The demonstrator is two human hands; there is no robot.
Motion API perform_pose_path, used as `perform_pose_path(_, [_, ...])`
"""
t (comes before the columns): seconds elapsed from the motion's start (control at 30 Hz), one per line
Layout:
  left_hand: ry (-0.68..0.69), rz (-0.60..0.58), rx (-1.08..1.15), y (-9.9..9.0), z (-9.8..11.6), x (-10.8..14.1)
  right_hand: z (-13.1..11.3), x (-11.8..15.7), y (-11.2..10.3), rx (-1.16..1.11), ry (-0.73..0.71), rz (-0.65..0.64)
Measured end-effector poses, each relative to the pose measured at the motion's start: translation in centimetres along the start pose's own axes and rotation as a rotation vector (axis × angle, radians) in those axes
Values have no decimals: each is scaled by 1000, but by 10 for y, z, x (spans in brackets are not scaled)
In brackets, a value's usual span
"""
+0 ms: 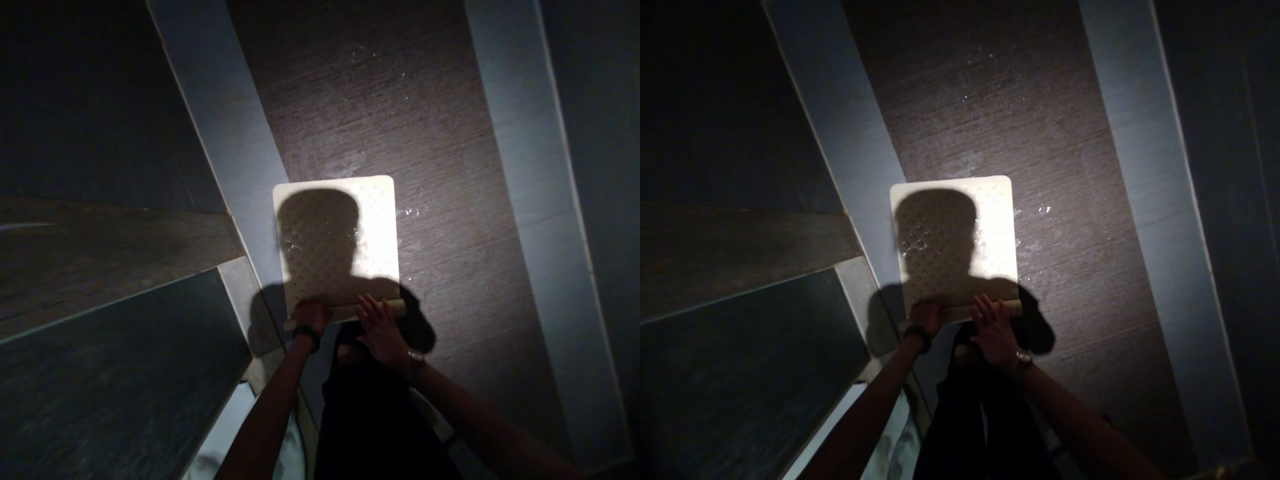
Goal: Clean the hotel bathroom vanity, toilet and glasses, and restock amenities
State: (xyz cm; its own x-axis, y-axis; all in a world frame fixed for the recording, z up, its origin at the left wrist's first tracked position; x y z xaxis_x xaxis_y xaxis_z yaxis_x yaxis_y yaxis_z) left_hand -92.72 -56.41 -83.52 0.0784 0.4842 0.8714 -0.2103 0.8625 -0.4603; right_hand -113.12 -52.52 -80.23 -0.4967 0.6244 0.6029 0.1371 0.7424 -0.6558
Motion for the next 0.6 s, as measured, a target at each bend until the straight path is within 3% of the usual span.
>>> perform_pose_path(0.13, [-57, 151, -15, 6, -2, 29, 4, -20, 20, -38, -36, -2])
perform_pose_path(0.23, [30, 291, -22, 19, -5, 47, 22, -59, 0, -39, -73, 95])
perform_pose_path(0.33, [123, 288, -4, 17, -9, 31, 27, -82, -34, -24, -93, 191])
perform_pose_path(0.4, [115, 321, 24, -4, -10, 4, 16, -77, -48, 3, -101, 238])
perform_pose_path(0.5, [107, 437, 42, -53, -7, -33, -6, -61, -45, 31, -176, 199])
perform_pose_path(0.6, [21, 581, 85, -99, -5, -42, -7, -85, -50, 71, -196, 118])
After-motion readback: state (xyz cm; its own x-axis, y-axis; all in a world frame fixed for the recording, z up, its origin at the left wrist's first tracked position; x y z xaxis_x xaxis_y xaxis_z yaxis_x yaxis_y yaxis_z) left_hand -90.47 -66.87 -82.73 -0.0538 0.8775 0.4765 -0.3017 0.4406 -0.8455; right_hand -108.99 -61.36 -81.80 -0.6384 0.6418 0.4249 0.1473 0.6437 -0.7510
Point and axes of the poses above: each hand's wrist, its own x-axis away from the middle knuckle, its own y-axis out of the palm, z = x × y, the point moved 3 cm from there along -x, towards the middle knuckle, and after that the axes turned 4 degrees about -z, right-handed, at the moved point
